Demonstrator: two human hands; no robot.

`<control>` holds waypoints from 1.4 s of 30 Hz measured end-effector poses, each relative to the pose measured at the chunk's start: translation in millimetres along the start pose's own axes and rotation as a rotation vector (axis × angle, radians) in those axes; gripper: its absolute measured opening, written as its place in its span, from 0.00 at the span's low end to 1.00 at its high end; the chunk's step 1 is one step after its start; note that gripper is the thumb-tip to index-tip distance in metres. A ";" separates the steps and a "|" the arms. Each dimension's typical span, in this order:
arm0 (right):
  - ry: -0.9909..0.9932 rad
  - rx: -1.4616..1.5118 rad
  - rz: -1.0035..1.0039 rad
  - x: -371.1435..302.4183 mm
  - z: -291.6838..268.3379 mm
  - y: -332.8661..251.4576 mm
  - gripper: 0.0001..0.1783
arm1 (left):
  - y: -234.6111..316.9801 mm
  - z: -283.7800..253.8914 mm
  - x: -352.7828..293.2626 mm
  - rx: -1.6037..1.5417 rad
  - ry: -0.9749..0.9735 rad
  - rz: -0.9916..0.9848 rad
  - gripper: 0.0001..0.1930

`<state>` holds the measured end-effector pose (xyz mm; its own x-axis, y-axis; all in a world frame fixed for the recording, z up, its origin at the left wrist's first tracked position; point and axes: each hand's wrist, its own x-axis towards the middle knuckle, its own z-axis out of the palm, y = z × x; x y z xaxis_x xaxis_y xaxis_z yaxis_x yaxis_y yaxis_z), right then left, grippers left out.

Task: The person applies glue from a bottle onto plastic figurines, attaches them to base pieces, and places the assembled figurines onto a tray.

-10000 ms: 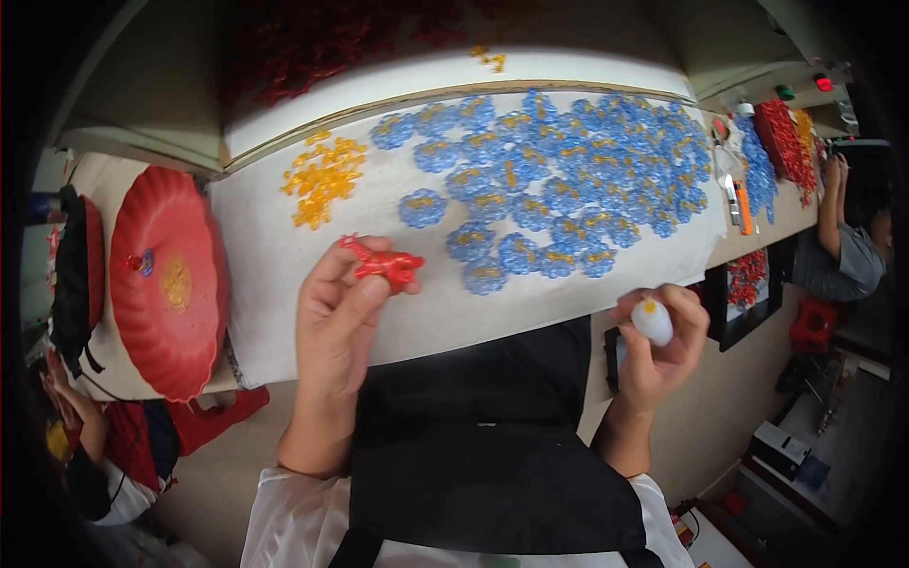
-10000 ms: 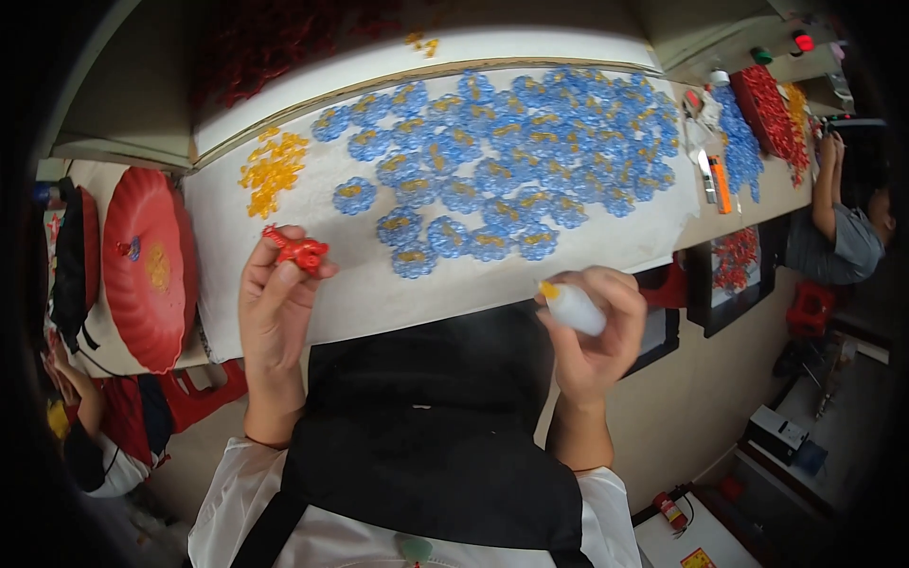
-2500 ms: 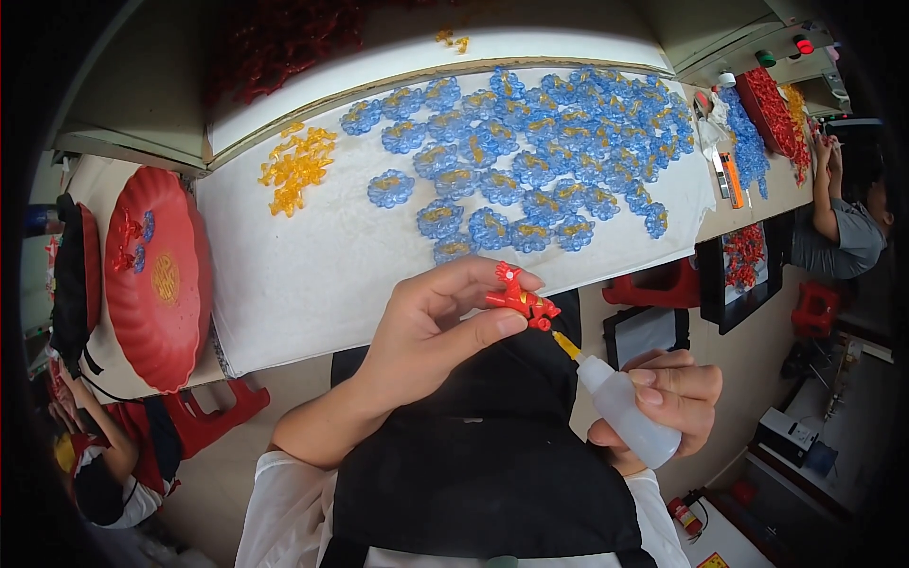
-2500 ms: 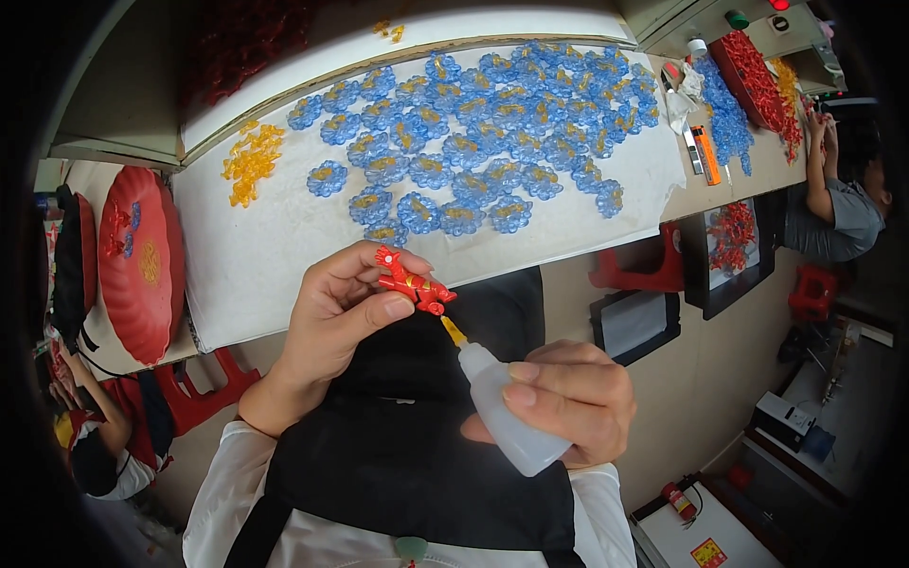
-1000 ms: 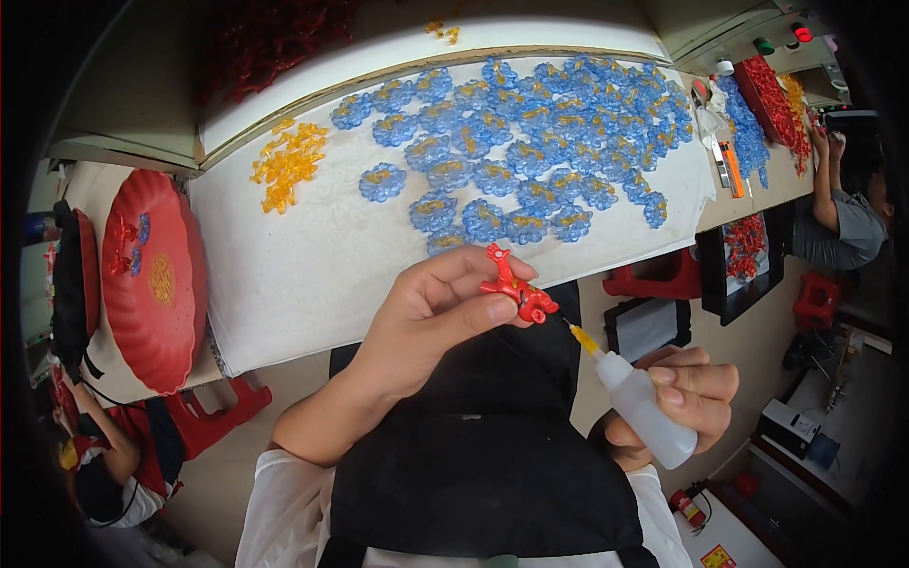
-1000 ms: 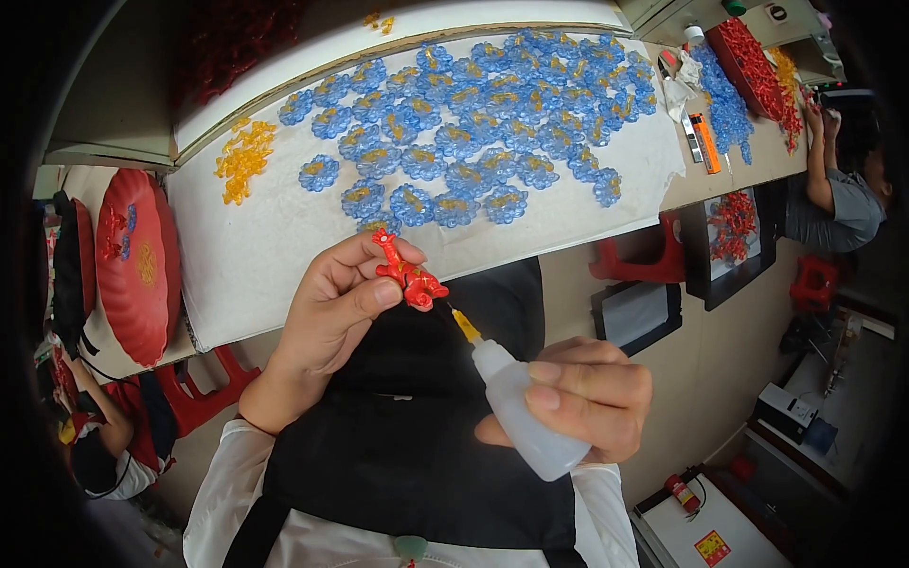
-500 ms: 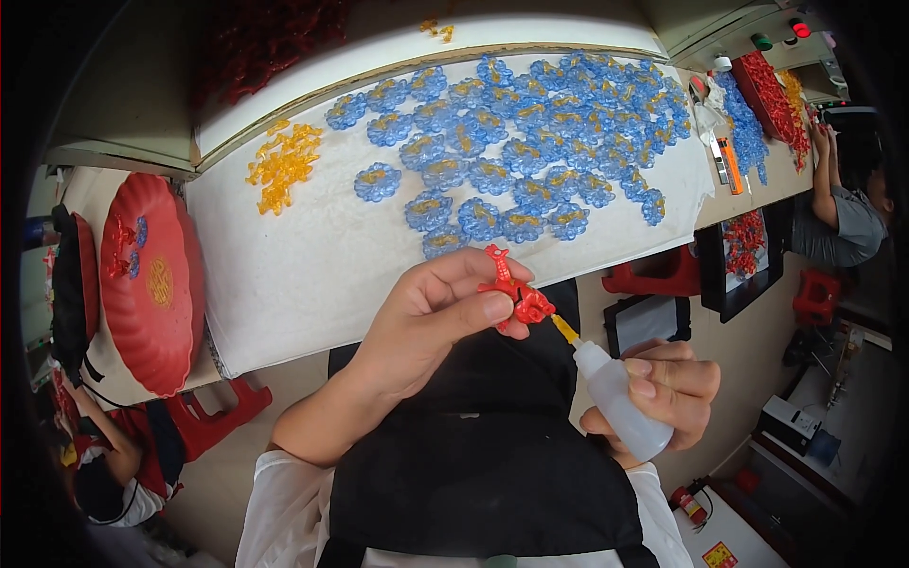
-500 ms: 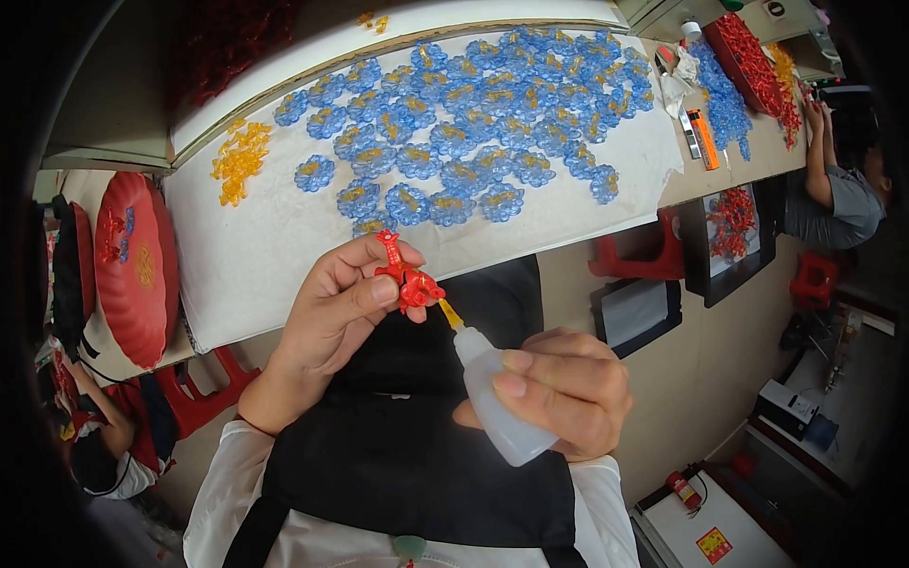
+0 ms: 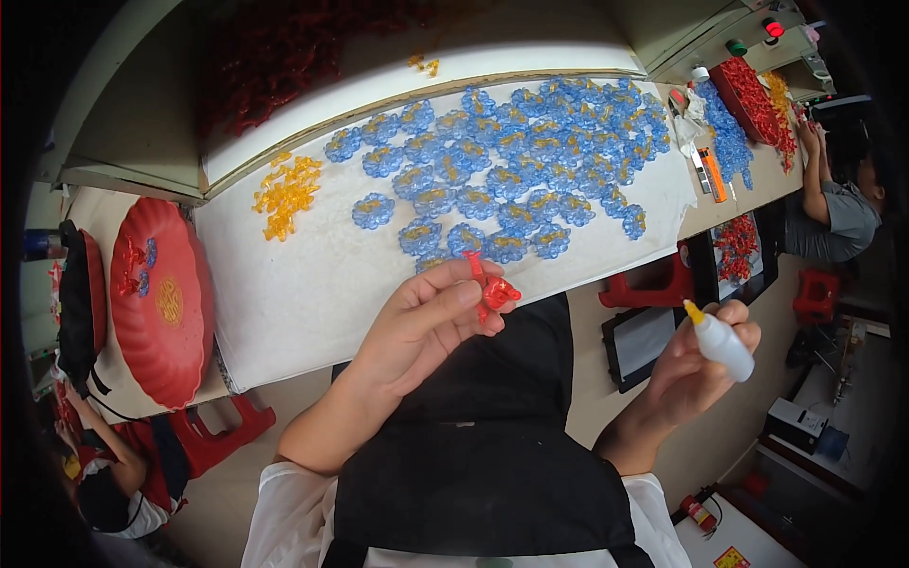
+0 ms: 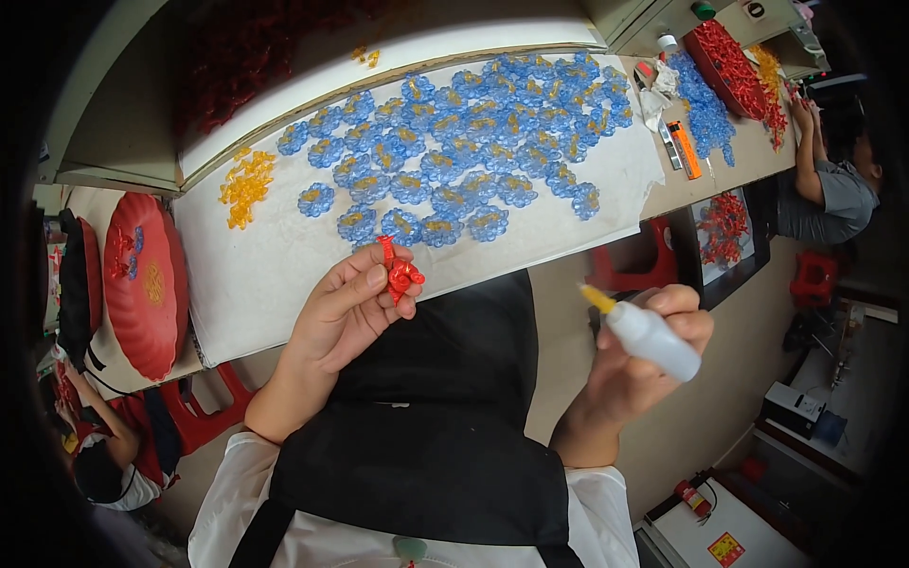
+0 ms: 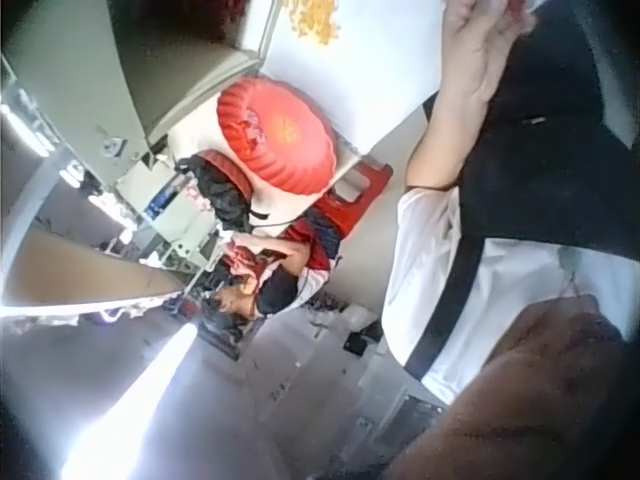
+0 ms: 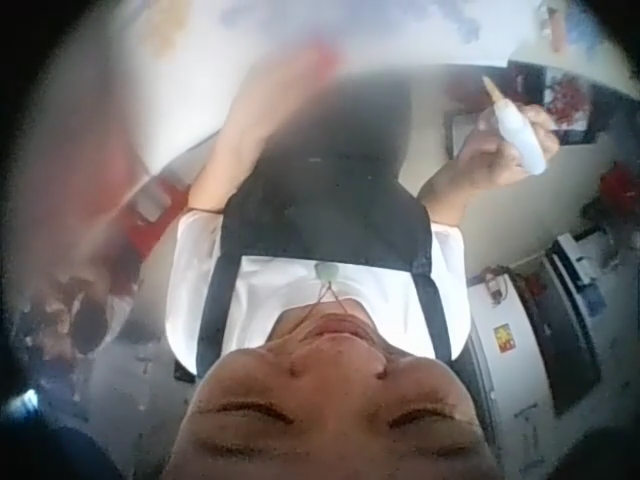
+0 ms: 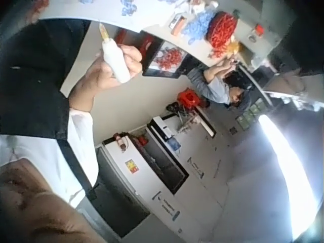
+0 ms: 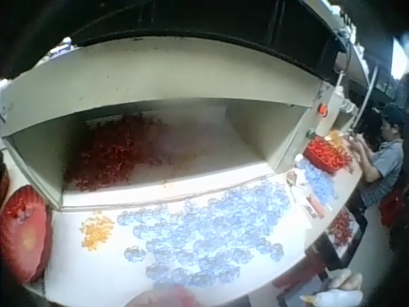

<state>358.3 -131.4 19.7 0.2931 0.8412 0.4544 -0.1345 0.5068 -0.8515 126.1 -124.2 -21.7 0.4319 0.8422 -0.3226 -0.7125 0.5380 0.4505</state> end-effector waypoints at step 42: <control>-0.685 -1.271 -0.216 87.8 -84.4 64.4 0.22 | 3.6 6.8 2.4 0.200 0.005 0.098 0.10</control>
<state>455.3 -40.8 -17.4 -0.3494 0.8790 0.3244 0.8688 0.4336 -0.2392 128.2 -120.1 -15.2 0.3629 0.8907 -0.2736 -0.6265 0.4506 0.6360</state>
